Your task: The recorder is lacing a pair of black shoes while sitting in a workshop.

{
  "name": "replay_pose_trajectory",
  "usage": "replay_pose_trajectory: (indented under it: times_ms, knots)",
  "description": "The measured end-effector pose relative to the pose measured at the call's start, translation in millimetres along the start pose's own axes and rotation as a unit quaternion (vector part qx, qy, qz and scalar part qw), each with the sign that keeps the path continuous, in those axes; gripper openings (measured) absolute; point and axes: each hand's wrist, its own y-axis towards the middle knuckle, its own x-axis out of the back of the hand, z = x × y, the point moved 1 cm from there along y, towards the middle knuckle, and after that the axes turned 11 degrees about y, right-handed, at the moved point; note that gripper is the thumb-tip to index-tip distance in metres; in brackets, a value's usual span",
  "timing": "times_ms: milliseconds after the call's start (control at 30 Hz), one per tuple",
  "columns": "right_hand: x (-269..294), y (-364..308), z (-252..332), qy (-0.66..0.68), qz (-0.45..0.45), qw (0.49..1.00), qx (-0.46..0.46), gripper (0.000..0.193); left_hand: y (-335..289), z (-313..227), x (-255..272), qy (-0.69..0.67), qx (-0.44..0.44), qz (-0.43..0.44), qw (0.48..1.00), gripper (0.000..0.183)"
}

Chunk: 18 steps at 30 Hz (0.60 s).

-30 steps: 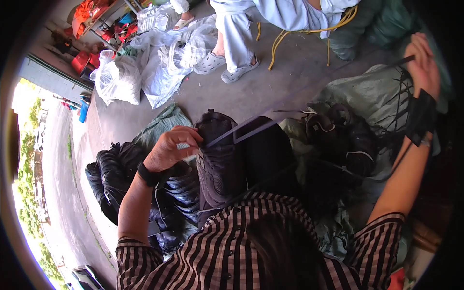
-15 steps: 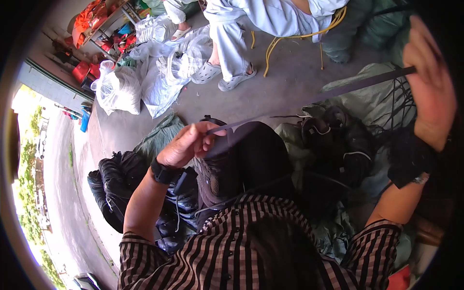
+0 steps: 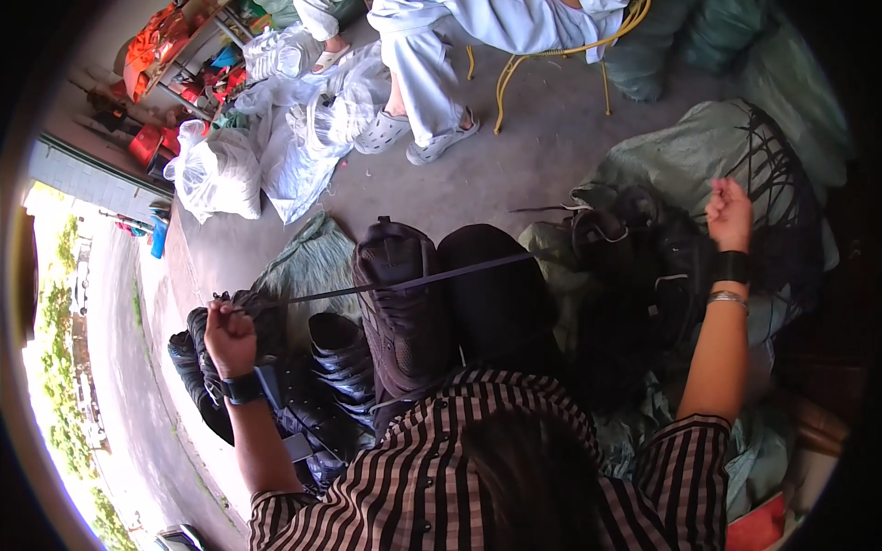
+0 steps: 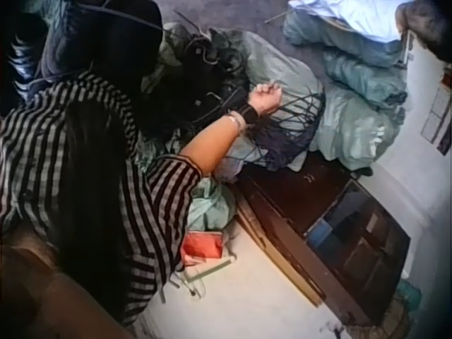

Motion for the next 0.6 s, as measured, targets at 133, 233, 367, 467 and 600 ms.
replay_pose_trajectory:
  times_ms: [133, 233, 367, 467, 600]
  knots:
    - [-119.1, -71.0, -93.2, -0.364, 0.063, 0.926, -0.081, 0.032, 5.9, -27.6, 81.3, 0.044, -0.008, -0.302, 0.952, 0.024]
    - [-184.8, -106.9, -158.3, -0.369, 0.308, 0.877, -0.031, 0.013, 24.8, -27.2, 164.0, -0.038, -0.024, -0.253, 0.967, 0.023]
    - [-258.6, -163.4, -180.6, -0.317, 0.378, 0.87, -0.02, 0.024, 7.9, 11.2, 70.0, 0.147, -0.019, -0.261, 0.954, 0.023]
    - [-266.4, -172.9, -200.2, -0.308, 0.415, 0.856, 0.001, 0.012, -15.4, 38.4, -6.2, 0.323, -0.023, -0.065, 0.944, 0.02]
    - [-269.5, -180.1, -203.6, -0.397, 0.442, 0.804, -0.037, 0.006, -40.5, 85.9, -74.8, 0.416, -0.096, 0.101, 0.898, 0.018]
